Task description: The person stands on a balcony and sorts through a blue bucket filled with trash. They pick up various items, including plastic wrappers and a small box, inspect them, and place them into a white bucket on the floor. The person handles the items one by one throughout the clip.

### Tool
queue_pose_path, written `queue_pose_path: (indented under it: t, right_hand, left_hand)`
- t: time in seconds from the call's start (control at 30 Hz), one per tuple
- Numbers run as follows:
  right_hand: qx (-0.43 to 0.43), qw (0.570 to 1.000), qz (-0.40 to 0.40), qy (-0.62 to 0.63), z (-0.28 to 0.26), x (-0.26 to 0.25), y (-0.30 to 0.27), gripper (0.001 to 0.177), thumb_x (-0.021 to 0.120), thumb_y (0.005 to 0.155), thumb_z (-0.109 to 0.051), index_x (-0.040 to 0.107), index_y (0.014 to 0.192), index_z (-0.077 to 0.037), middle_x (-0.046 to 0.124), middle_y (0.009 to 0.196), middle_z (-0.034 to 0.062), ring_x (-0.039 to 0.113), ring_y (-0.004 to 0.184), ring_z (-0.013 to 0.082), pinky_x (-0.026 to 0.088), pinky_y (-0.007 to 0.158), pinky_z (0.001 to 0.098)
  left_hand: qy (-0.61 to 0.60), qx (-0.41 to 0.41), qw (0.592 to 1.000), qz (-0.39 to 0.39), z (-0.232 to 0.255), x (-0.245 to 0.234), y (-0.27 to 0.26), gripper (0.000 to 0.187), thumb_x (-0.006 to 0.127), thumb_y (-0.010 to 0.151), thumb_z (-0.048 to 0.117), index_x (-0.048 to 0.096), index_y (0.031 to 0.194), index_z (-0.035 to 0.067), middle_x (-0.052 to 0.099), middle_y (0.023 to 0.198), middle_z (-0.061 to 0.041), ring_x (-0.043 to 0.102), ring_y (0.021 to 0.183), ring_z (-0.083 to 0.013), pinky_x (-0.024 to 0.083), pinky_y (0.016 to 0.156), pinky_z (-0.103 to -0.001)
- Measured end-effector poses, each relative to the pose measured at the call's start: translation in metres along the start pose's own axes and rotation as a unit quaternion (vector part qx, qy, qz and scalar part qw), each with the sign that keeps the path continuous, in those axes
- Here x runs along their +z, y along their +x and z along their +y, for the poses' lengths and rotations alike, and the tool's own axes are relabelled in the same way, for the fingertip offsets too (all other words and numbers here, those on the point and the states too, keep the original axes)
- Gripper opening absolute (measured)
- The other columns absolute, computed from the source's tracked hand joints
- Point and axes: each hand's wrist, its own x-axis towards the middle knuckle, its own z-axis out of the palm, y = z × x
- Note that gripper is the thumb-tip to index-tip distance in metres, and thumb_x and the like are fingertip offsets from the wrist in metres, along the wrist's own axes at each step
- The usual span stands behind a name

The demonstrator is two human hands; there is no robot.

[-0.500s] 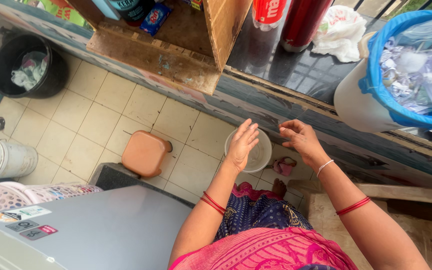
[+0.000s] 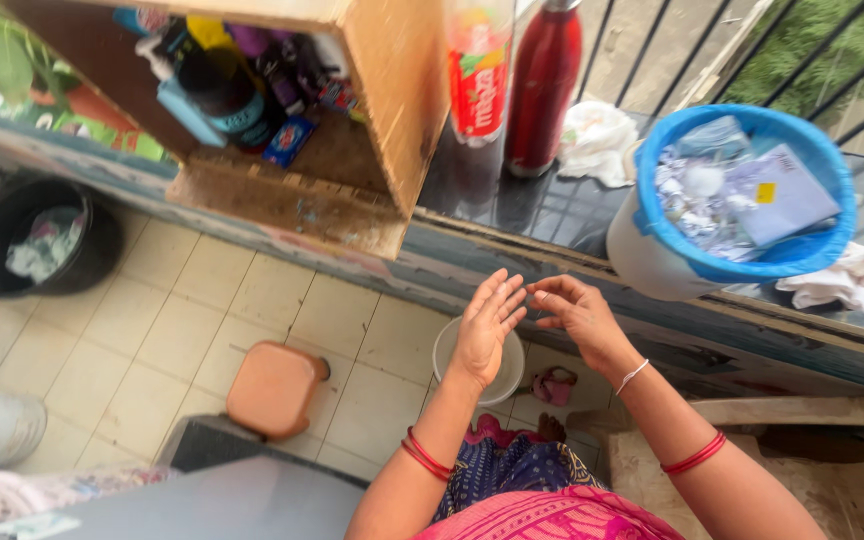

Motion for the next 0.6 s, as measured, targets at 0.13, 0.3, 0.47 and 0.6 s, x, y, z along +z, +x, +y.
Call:
queue_pose_path:
  t: [0.13, 0.3, 0.47, 0.6]
  right_hand:
    - [-0.023, 1.0, 0.015, 0.012, -0.016, -0.004, -0.012, 0.029, 0.068, 0.094, -0.021, 0.07, 0.117, -0.002, 0.073, 0.116, 0.0071, 0.068, 0.103, 0.0159, 0.058, 0.084, 0.0334]
    - [-0.057, 0.997, 0.042, 0.035, -0.041, -0.013, -0.028, 0.029, 0.069, 0.093, -0.02, 0.071, 0.117, -0.003, 0.073, 0.112, 0.006, 0.068, 0.101, 0.0145, 0.058, 0.083, 0.0316]
    - [-0.106, 0.991, 0.067, 0.04, -0.06, -0.026, -0.043, 0.03, 0.07, 0.093, -0.02, 0.072, 0.118, -0.003, 0.073, 0.112, 0.0056, 0.068, 0.1, 0.0131, 0.057, 0.082, 0.0302]
    - [-0.172, 0.981, 0.088, 0.033, -0.069, -0.047, -0.046, 0.032, 0.07, 0.093, -0.018, 0.07, 0.121, -0.004, 0.075, 0.111, 0.0041, 0.068, 0.097, 0.0116, 0.056, 0.082, 0.0288]
  left_hand:
    - [0.021, 0.01, 1.0, -0.02, 0.01, 0.025, 0.0, 0.06, 0.055, 0.102, 0.028, 0.039, 0.153, 0.001, 0.052, 0.151, -0.016, 0.049, 0.141, -0.0277, 0.041, 0.113, -0.041]
    - [0.033, 0.025, 0.997, -0.057, 0.023, 0.057, -0.004, 0.061, 0.054, 0.102, 0.029, 0.038, 0.153, 0.0, 0.052, 0.15, -0.015, 0.047, 0.142, -0.0268, 0.04, 0.114, -0.04]
    - [0.046, 0.04, 0.994, -0.096, 0.03, 0.088, -0.004, 0.061, 0.054, 0.103, 0.028, 0.036, 0.154, -0.001, 0.051, 0.151, -0.016, 0.046, 0.143, -0.0256, 0.038, 0.118, -0.041]
    - [0.053, 0.055, 0.986, -0.146, 0.028, 0.116, 0.008, 0.06, 0.053, 0.105, 0.027, 0.035, 0.155, -0.002, 0.049, 0.153, -0.017, 0.044, 0.144, -0.0265, 0.036, 0.12, -0.04]
